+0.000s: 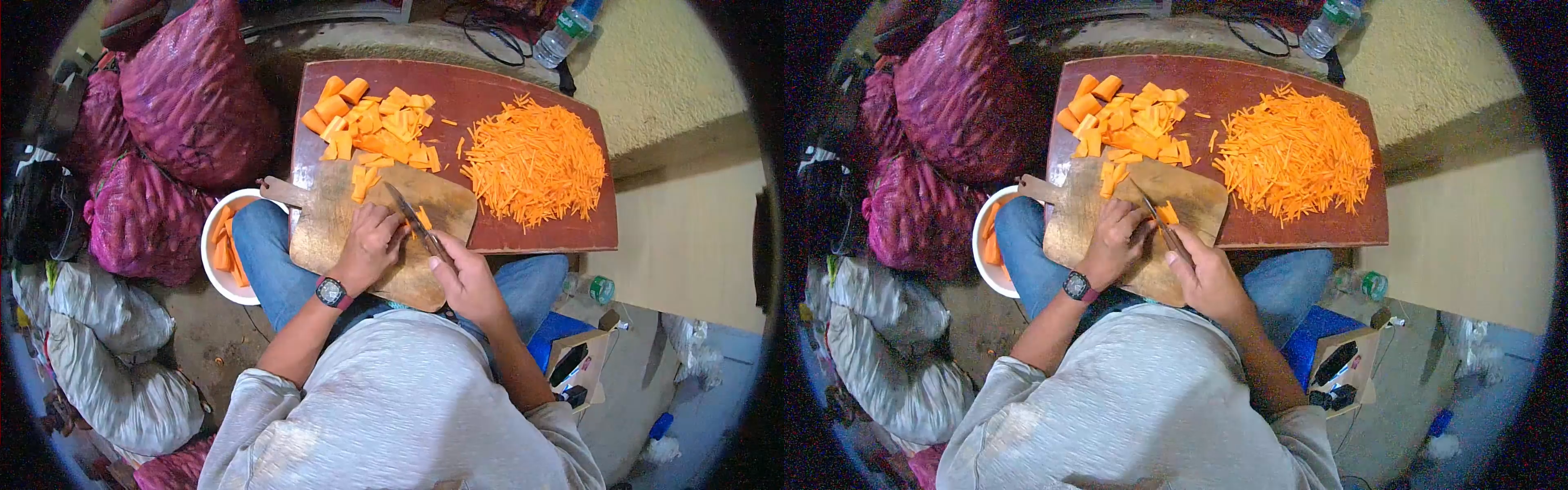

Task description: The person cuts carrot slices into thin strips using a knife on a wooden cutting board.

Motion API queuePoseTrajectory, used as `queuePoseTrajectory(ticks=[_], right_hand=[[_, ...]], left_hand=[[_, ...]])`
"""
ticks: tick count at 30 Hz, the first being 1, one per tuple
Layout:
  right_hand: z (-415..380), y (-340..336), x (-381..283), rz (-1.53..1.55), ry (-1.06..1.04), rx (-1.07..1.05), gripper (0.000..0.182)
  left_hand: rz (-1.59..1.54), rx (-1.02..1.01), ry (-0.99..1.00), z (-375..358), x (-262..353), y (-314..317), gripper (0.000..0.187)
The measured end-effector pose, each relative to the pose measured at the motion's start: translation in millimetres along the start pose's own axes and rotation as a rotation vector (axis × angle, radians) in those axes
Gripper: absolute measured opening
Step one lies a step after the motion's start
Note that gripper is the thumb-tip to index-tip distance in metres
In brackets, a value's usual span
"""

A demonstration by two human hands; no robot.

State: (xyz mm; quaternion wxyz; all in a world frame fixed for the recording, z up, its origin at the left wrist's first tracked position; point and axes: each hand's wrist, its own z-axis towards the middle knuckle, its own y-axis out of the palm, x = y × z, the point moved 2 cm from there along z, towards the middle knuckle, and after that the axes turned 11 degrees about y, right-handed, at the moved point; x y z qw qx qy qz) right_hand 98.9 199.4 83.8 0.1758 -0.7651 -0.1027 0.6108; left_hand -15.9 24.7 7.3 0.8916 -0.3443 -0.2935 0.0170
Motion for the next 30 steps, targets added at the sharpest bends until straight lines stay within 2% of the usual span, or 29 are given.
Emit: queuePoseTrajectory(ticks=[2, 6, 8, 9, 11, 12, 14, 15, 17, 19, 20, 22, 23, 25, 26, 29, 30], right_hand=[[-5.1, -1.7, -8.4, 0.001, 0.161, -0.005, 0.041], [-9.3, -5.2, -16.5, -0.007, 0.103, 0.097, 0.041], [-12.6, -4.1, -8.6, -0.027, 0.106, 0.016, 0.042], [-14.1, -3.7, -11.8, -0.024, 0.107, 0.024, 0.042], [-15.7, 0.3, -19.1, 0.034, 0.208, -0.073, 0.04], [-14.7, -0.2, -16.6, 0.037, 0.208, -0.067, 0.04], [-10.2, -1.2, -3.8, 0.086, 0.224, -0.105, 0.038], [-6.4, -5.7, 9.4, 0.089, 0.223, -0.098, 0.038], [3.4, -28.7, 38.1, 0.105, 0.177, -0.058, 0.038], [14.4, -61.1, 45.6, 0.08, 0.158, 0.091, 0.039], [18.6, -77.4, 44.1, -0.054, 0.032, 0.256, 0.04], [22.3, -110.9, 49.2, -0.207, 0.255, 0.379, 0.04], [20.7, -120.8, 47.7, -0.206, 0.254, 0.389, 0.04], [16.9, -133.9, 41.6, -0.223, 0.122, 0.443, 0.042], [14.5, -133.2, 41.6, -0.218, 0.121, 0.457, 0.042], [0.0, -113.6, 42.0, -0.534, -0.16, 0.462, 0.05], [-5.9, -109.4, 39.9, -0.531, -0.154, 0.48, 0.05]], left_hand=[[0.016, -0.031, -0.034, -1.6, 0.8, -2.0, 0.024], [0.017, -0.003, -0.056, -1.4, 2.7, -4.1, 0.02], [-0.054, 0.118, -0.105, -1.7, 0.9, -3.5, 0.017], [-0.057, 0.114, -0.098, -0.6, 1.3, -5.0, 0.017], [-0.108, 0.231, -0.203, -0.5, -1.4, -11.9, 0.015], [-0.11, 0.227, -0.198, -1.3, -2.8, -11.1, 0.015], [-0.162, 0.281, -0.327, -5.3, -8.4, -8.7, 0.012], [-0.159, 0.253, -0.313, -4.8, -8.0, -8.3, 0.013], [-0.125, 0.211, -0.24, 0.8, -4.1, -8.1, 0.011], [-0.037, 0.121, -0.132, 3.3, -1.3, -6.0, 0.01], [-0.04, 0.121, -0.127, 2.1, -1.4, -6.0, 0.01], [0.015, 0.061, -0.098, 3.8, 0.2, -6.5, 0.013], [0.013, 0.061, -0.089, 4.7, 0.1, -6.8, 0.013], [0.016, 0.039, -0.102, 5.4, 0.2, -7.2, 0.013], [0.014, 0.035, -0.089, 6.1, 1.5, -7.7, 0.013], [0.016, 0.014, -0.091, 16.0, 8.5, -9.3, 0.012], [-0.003, 0.033, -0.075, 22.6, 14.3, -10.0, 0.012]])
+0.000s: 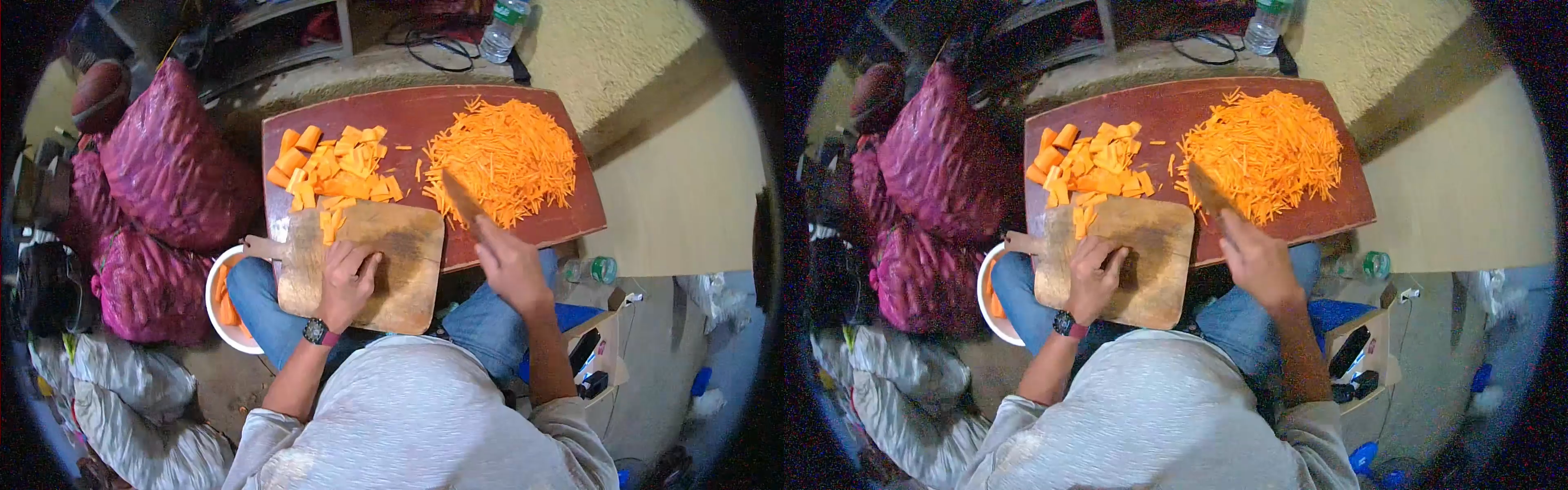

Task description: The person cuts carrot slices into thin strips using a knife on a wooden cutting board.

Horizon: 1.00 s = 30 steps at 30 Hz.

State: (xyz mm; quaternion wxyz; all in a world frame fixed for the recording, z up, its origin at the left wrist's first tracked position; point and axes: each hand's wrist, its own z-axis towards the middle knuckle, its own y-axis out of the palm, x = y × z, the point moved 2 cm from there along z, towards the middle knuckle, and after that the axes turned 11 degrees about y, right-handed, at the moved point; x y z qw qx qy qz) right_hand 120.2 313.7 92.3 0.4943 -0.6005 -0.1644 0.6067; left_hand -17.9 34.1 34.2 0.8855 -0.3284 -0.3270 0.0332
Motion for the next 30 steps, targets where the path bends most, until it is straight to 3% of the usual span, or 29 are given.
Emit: queuePoseTrajectory(ticks=[2, 4, 8, 11, 14, 19, 22, 25, 30], right_hand=[[-9.4, 4.2, -10.1, -0.231, -0.076, -0.143, 0.053], [-15.4, 6.0, -13.4, -0.227, -0.142, -0.099, 0.051], [-27.6, 1.1, -22.6, -0.347, -0.196, -0.179, 0.054], [-31.6, -3.7, -21.8, -0.376, -0.196, -0.199, 0.053], [-34.4, -8.0, -20.0, -0.367, -0.15, -0.213, 0.053], [-40.4, 0.2, -23.1, -0.187, -0.119, -0.174, 0.054], [-48.9, 12.5, -36.8, -0.071, -0.056, -0.218, 0.053], [-51.6, 31.9, -47.7, -0.032, -0.108, -0.289, 0.05], [-51.2, 55.8, -58.8, 0.053, -0.273, -0.22, 0.049]], left_hand=[[-0.022, 0.007, 0.029, 16.5, 10.4, 0.6, 0.013], [-0.071, 0.024, 0.099, 42.4, 26.6, 2.9, 0.014], [-0.052, -0.133, 0.247, 98.1, 46.6, 31.9, 0.037], [0.103, -0.322, 0.31, 132.0, 38.1, 70.0, 0.048], [0.234, -0.314, 0.375, 158.2, 3.4, 106.1, 0.049], [0.202, -0.201, 0.339, 147.3, -34.4, 94.1, 0.035], [0.141, -0.203, 0.21, 127.1, -107.3, 76.2, 0.044], [0.244, -0.34, 0.068, 132.2, -113.7, 37.9, 0.044], [0.235, -0.342, 0.177, 121.5, -103.2, 35.1, 0.039]])
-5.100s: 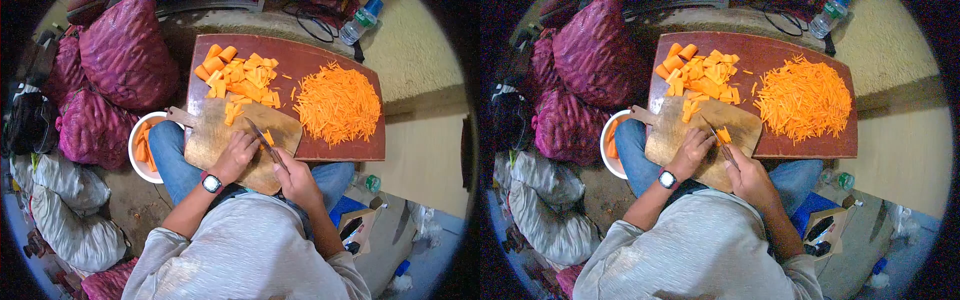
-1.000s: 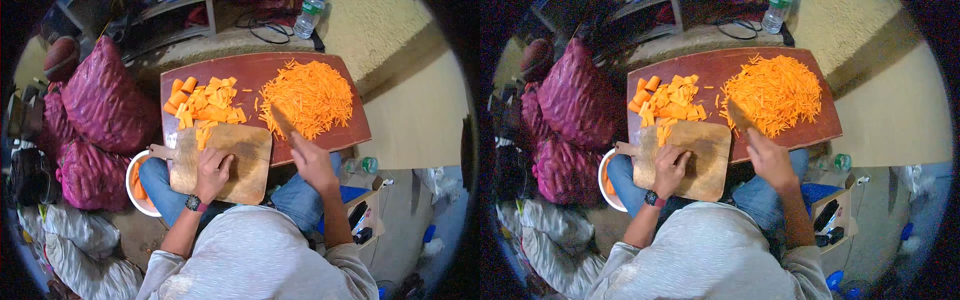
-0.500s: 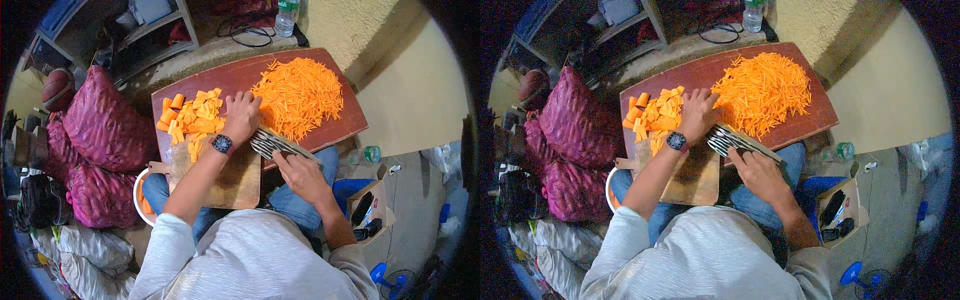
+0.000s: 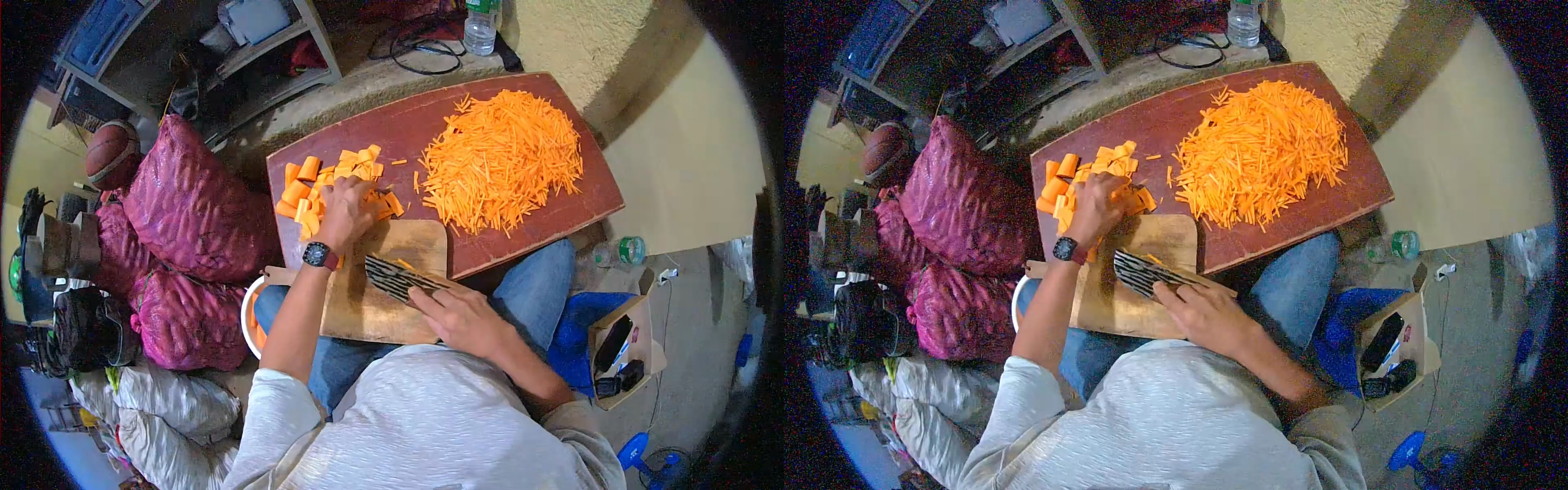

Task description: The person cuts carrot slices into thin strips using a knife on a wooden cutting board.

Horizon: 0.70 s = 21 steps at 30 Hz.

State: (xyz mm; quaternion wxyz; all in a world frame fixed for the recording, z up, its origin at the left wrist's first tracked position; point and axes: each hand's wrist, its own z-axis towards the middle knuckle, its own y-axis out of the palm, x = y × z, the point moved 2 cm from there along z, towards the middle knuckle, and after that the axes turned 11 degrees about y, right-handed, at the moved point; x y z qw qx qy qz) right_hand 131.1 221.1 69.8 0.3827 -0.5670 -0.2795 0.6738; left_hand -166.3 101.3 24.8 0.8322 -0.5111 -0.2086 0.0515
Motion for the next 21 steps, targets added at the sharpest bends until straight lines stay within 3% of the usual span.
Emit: queuePoseTrajectory(ticks=[2, 10, 12, 17, 19, 21], right_hand=[[-2.5, 8.9, -0.4, -0.039, 0.07, -0.238, 0.049], [-7.4, 23.4, -2.1, -0.078, 0.059, -0.193, 0.049], [-7.3, 29.0, -0.5, -0.076, 0.04, -0.175, 0.049], [-6.2, 33.2, 0.0, -0.079, 0.053, -0.168, 0.047], [-5.0, 32.8, -0.3, -0.087, 0.06, -0.181, 0.047], [-3.8, 33.0, -0.9, -0.092, 0.067, -0.196, 0.046]], left_hand=[[0.007, -0.082, -0.001, 2.6, 11.2, 5.9, 0.037], [0.165, -0.175, 0.096, 20.5, 15.3, 30.4, 0.037], [0.259, -0.276, 0.143, 23.5, 14.1, 31.8, 0.042], [0.178, -0.211, 0.1, 16.3, 0.6, 22.4, 0.044], [0.045, -0.03, 0.052, 7.3, -12.5, 12.4, 0.047], [0.004, 0.009, 0.014, -0.3, -26.3, 4.0, 0.049]])
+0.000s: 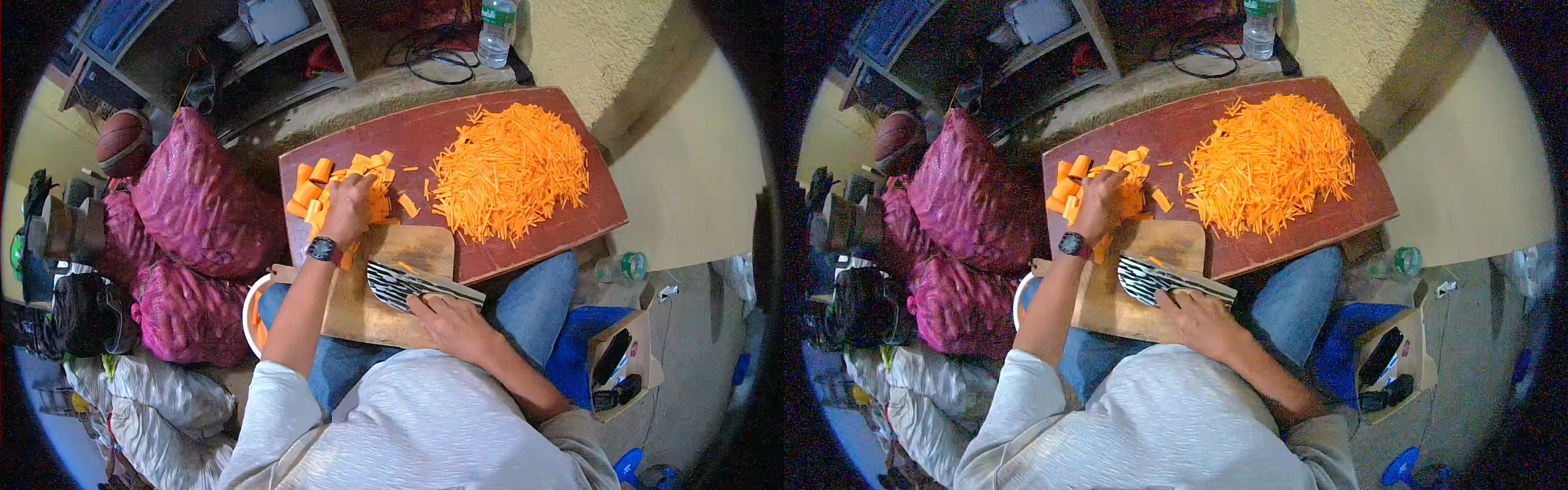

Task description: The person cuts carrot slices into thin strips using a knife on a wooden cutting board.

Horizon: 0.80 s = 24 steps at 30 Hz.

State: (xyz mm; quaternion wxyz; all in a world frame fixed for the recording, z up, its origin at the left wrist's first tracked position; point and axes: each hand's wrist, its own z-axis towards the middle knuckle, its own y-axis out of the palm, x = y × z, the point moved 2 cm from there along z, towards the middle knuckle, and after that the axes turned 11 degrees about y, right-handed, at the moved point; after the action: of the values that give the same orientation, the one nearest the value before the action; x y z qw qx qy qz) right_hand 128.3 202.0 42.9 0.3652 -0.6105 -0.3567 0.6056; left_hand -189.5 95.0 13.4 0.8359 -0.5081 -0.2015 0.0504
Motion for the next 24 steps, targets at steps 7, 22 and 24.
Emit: queuePoseTrajectory(ticks=[7, 22, 24], right_hand=[[3.0, -4.0, -0.4, 0.029, 0.041, -0.08, 0.049], [3.9, -1.7, 2.4, 0.067, 0.096, -0.096, 0.053], [4.3, 1.2, 3.2, 0.08, 0.086, -0.092, 0.053]], left_hand=[[-0.126, 0.099, -0.153, -11.2, -50.1, -24.3, 0.047], [0.117, -0.273, -0.092, 32.8, -78.3, 9.7, 0.052], [0.155, -0.327, -0.159, 28.6, -73.1, 5.4, 0.042]])
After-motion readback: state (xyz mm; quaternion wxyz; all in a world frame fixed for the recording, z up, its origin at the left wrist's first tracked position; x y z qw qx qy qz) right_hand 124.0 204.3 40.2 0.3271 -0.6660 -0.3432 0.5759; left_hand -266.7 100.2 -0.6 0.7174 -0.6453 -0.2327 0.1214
